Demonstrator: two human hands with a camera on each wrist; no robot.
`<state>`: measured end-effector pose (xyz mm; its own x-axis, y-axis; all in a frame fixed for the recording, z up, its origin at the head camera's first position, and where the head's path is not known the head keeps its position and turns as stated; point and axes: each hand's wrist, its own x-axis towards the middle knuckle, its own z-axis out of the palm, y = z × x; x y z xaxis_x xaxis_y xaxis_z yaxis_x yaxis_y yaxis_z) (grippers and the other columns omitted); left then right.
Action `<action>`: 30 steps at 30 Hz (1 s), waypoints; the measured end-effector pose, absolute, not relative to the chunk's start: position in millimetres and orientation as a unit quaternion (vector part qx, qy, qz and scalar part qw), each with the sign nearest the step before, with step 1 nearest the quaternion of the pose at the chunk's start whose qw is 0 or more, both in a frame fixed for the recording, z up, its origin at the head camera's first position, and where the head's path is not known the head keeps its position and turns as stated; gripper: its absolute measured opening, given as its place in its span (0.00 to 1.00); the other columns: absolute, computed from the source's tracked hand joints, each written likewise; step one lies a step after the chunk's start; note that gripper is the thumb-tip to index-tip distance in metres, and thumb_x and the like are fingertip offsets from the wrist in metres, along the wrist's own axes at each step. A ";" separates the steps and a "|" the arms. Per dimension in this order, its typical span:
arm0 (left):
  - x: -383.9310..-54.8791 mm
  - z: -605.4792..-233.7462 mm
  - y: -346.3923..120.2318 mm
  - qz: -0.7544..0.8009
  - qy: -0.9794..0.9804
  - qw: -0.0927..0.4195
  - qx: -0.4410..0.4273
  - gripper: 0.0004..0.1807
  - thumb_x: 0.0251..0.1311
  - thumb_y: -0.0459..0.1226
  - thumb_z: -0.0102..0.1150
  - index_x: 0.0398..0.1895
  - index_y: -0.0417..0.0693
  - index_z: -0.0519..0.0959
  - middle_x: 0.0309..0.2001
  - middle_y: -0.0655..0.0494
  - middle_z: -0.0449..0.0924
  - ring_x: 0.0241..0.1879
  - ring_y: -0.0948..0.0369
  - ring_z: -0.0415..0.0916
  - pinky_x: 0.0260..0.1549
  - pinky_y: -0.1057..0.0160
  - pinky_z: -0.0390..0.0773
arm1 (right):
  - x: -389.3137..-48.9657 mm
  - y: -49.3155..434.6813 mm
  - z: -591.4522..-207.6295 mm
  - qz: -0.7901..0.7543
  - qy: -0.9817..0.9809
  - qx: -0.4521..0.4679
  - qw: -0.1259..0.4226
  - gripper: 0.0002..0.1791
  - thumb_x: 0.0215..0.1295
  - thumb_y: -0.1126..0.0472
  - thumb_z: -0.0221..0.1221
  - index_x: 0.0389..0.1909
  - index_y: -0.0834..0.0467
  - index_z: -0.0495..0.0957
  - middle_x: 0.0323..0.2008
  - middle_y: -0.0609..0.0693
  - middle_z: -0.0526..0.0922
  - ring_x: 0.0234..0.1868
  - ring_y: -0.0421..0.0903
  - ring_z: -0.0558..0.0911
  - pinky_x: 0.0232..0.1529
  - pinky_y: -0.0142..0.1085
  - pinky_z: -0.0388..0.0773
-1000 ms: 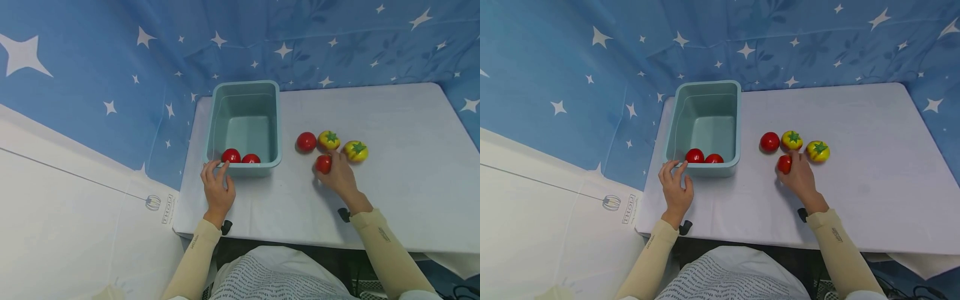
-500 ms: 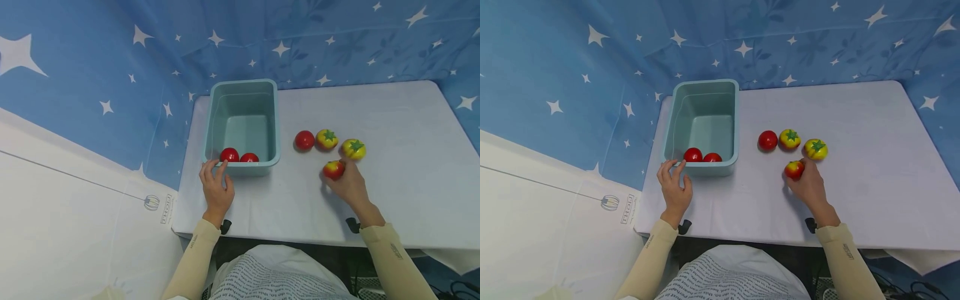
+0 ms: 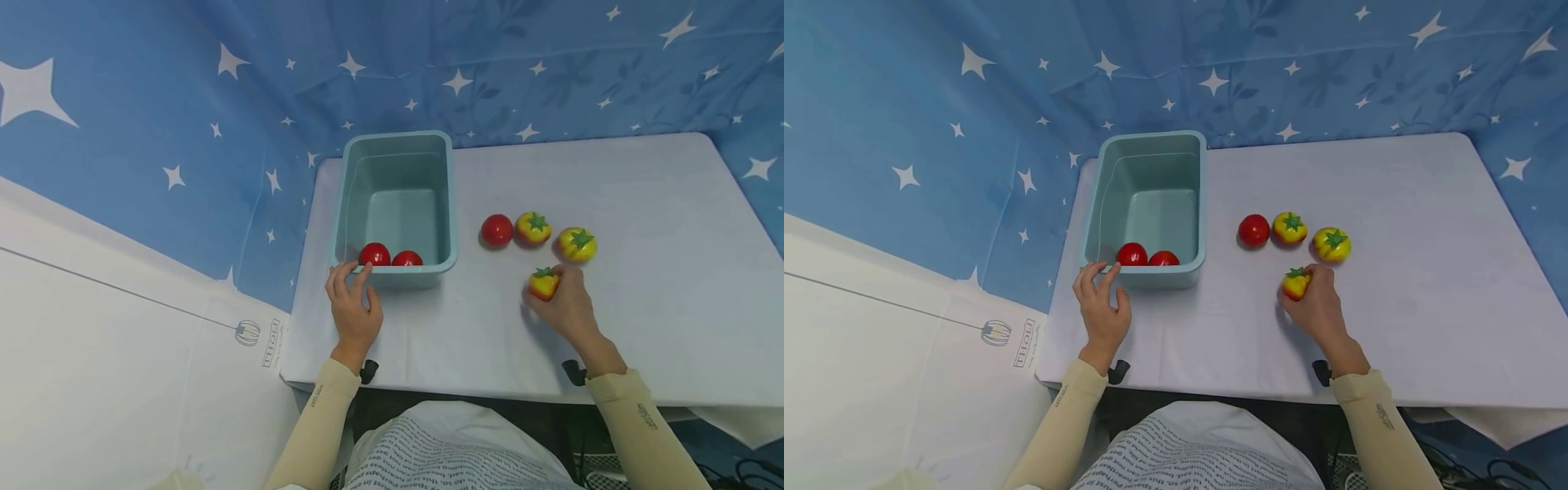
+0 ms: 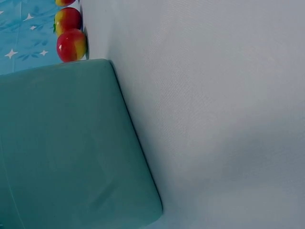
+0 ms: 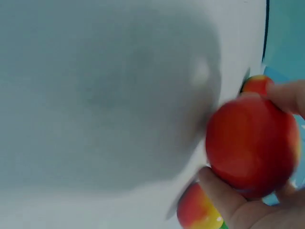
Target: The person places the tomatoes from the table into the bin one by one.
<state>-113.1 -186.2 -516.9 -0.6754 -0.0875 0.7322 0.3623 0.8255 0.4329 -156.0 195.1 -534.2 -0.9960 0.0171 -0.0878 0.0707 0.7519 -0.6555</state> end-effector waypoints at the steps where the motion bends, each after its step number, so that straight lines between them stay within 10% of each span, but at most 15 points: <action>1: -112.8 -517.0 -186.2 -0.285 -0.870 0.394 -0.079 0.21 0.58 0.29 0.52 0.57 0.43 0.77 0.57 0.41 0.69 0.62 0.42 0.61 0.68 0.40 0.56 | -158.0 194.8 -533.7 -0.356 0.934 0.025 0.027 0.44 0.56 0.59 0.67 0.67 0.68 0.52 0.56 0.69 0.61 0.53 0.64 0.68 0.56 0.61 0.70; 13: -112.2 -519.1 -186.5 -0.289 -0.870 0.392 -0.082 0.21 0.59 0.30 0.52 0.57 0.43 0.77 0.57 0.40 0.69 0.61 0.40 0.62 0.68 0.41 0.56 | -197.7 171.3 -502.6 -0.427 0.897 -0.018 -0.112 0.39 0.57 0.59 0.66 0.67 0.65 0.61 0.60 0.64 0.68 0.59 0.60 0.68 0.61 0.57 0.66; 30: -114.2 -517.6 -186.5 -0.291 -0.865 0.400 -0.082 0.26 0.52 0.24 0.58 0.57 0.43 0.78 0.57 0.41 0.69 0.61 0.41 0.62 0.68 0.43 0.58 | -225.8 78.1 -425.1 -0.548 0.829 -0.100 -0.048 0.44 0.56 0.63 0.66 0.73 0.53 0.55 0.68 0.54 0.59 0.63 0.51 0.65 0.66 0.49 0.67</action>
<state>-114.2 -186.5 -517.6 -0.6659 -0.0908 0.7405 0.3752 0.8171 0.4376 -225.8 78.1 -425.1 -0.9755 -0.1121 0.1893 -0.2182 0.3805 -0.8987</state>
